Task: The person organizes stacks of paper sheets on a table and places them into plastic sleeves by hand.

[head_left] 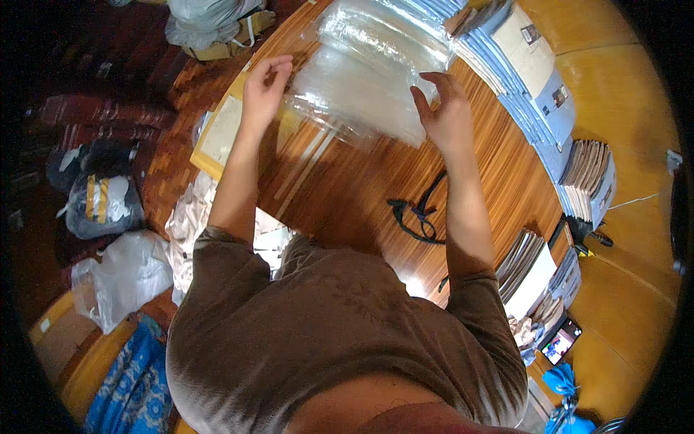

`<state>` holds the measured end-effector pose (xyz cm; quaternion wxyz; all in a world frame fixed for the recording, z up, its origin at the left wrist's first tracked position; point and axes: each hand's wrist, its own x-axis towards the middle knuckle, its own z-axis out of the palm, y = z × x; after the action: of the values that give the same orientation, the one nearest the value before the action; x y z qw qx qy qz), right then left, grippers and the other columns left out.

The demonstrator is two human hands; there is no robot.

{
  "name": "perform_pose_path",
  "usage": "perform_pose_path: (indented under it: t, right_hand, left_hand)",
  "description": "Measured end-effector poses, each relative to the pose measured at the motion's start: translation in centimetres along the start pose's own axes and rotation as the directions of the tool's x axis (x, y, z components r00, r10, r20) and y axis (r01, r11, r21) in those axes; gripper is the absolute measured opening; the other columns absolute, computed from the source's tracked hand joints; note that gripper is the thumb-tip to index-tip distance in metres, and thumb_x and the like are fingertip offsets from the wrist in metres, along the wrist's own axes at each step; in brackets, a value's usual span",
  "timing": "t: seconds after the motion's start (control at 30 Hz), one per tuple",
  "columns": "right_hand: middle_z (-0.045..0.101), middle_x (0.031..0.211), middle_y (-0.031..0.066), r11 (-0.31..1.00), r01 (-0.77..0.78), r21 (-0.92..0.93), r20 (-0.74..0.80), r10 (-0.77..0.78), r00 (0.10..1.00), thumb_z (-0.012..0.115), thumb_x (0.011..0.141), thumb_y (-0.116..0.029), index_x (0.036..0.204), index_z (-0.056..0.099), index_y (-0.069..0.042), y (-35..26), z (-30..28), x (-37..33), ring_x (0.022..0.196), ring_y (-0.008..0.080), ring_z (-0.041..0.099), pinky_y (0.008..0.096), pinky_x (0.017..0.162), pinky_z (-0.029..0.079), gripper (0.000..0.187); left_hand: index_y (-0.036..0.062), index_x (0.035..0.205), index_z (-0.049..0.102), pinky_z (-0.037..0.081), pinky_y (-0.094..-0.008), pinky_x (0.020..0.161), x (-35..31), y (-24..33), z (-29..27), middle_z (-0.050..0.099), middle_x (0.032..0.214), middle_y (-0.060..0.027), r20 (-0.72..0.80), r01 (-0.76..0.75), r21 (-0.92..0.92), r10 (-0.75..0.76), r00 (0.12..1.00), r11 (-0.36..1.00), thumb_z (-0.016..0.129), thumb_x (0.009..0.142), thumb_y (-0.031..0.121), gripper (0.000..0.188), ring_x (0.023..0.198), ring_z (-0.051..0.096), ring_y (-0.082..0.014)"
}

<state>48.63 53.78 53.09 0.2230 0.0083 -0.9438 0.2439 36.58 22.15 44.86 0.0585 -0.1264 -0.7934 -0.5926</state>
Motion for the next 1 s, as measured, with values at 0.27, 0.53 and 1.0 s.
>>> perform_pose_path:
  t: [0.27, 0.53, 1.0]
  right_hand:
    - [0.066, 0.119, 0.0228, 0.969, -0.045, -0.242, 0.108, 0.072, 0.992, 0.087, 0.074, -0.045, 0.121, 0.067, 0.001, 4.5, 2.1, 9.4, 0.11, 0.0379, 0.065, 0.0424, 0.097, 0.053, 0.068]
    - [0.058, 0.139, 0.024, 0.938, -0.215, -0.273, 0.607, 0.341, 0.718, 0.092, 0.058, -0.056, 0.141, 0.055, -0.002, 7.9, 9.0, 19.6, 0.128, 0.0377, 0.057, 0.0402, 0.108, 0.045, 0.106]
    - [0.069, 0.076, 0.014, 0.984, -0.1, -0.145, 0.184, 0.126, 0.975, 0.082, 0.085, -0.042, 0.106, 0.072, -0.002, 4.7, -0.6, 15.2, 0.069, 0.0194, 0.065, 0.0351, 0.065, 0.051, 0.047]
  left_hand:
    - [0.0007, 0.148, 0.042, 0.045, -0.0398, 0.105, 12.0, -4.2, 4.2, 0.053, 0.143, -0.0222, 0.247, -0.101, 0.077, 0.079, 0.966, 0.992, 0.077, 0.089, 0.032, 0.075, 0.127, 0.055, -0.0332]
    - [-0.0176, 0.151, 0.016, 0.028, -0.0505, 0.12, 5.6, -4.8, 8.6, 0.02, 0.157, -0.039, 0.305, -0.226, 0.519, 0.069, 0.95, 0.824, 0.073, 0.086, 0.047, 0.108, 0.147, 0.026, -0.0503]
    - [-0.0074, 0.154, 0.025, 0.016, -0.0544, 0.123, 4.7, -7.8, 9.3, 0.021, 0.161, -0.0328, 0.394, -0.392, 0.55, 0.184, 0.901, 0.738, 0.063, 0.09, 0.05, 0.094, 0.151, 0.017, -0.047]
